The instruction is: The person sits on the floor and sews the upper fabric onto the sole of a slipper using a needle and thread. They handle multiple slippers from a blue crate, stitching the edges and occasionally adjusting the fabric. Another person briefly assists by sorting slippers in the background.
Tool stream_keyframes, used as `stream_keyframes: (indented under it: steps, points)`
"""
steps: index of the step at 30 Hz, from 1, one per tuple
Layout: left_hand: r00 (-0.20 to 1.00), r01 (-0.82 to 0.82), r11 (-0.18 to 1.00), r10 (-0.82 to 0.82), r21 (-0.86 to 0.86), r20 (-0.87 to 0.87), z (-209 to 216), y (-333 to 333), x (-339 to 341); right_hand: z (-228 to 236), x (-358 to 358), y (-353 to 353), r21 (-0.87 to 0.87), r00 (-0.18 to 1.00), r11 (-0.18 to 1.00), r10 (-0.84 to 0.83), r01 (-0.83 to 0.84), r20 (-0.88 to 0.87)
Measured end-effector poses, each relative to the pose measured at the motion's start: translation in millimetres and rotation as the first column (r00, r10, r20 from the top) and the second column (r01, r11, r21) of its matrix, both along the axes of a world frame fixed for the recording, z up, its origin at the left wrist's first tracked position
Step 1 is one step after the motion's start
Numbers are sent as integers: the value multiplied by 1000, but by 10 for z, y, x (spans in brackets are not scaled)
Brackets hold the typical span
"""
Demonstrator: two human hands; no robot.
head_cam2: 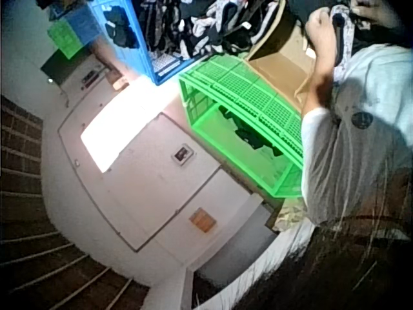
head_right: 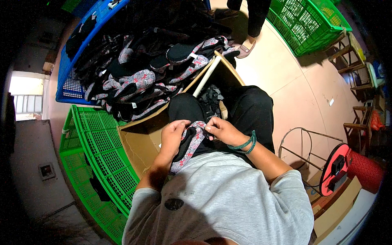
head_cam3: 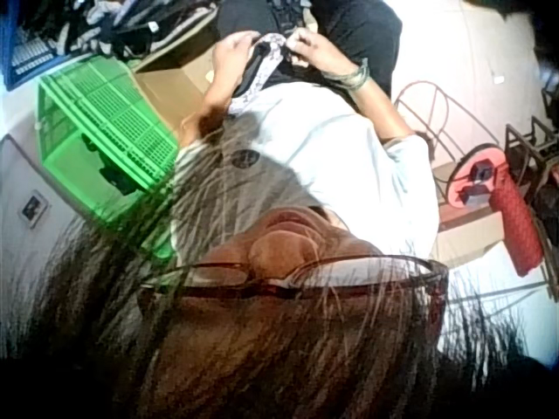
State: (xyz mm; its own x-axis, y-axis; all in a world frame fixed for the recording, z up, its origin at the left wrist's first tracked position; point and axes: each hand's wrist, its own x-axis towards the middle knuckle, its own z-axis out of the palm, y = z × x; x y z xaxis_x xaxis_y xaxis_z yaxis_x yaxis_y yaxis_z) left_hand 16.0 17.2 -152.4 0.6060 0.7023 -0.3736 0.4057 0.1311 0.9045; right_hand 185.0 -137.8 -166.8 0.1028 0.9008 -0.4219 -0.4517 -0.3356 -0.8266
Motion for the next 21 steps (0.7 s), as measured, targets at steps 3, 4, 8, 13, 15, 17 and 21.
stream_keyframes:
  steps: [3,4,8,13,15,17,21]
  points:
    - [999,-18,997,21,77,-38,188,-59,-64,9,31,12,-40,999,998,40,-39,35]
    - [999,25,990,-21,139,-27,194,-52,-61,13,28,12,-63,998,997,46,-44,33]
    - [983,183,941,-175,284,-55,111,52,-16,68,-14,9,-98,997,993,66,-62,37]
    - [968,243,961,-229,135,-106,79,154,83,14,-60,31,-92,999,995,34,-35,-17]
    - [970,219,976,-220,-23,-108,122,155,100,34,-58,48,-84,999,995,49,-49,-9]
    - [964,207,974,-218,-89,-153,142,152,109,67,-21,72,-87,995,992,93,-90,30]
    - [968,207,976,-213,-63,-130,123,137,86,106,51,84,-96,979,988,100,-118,-177]
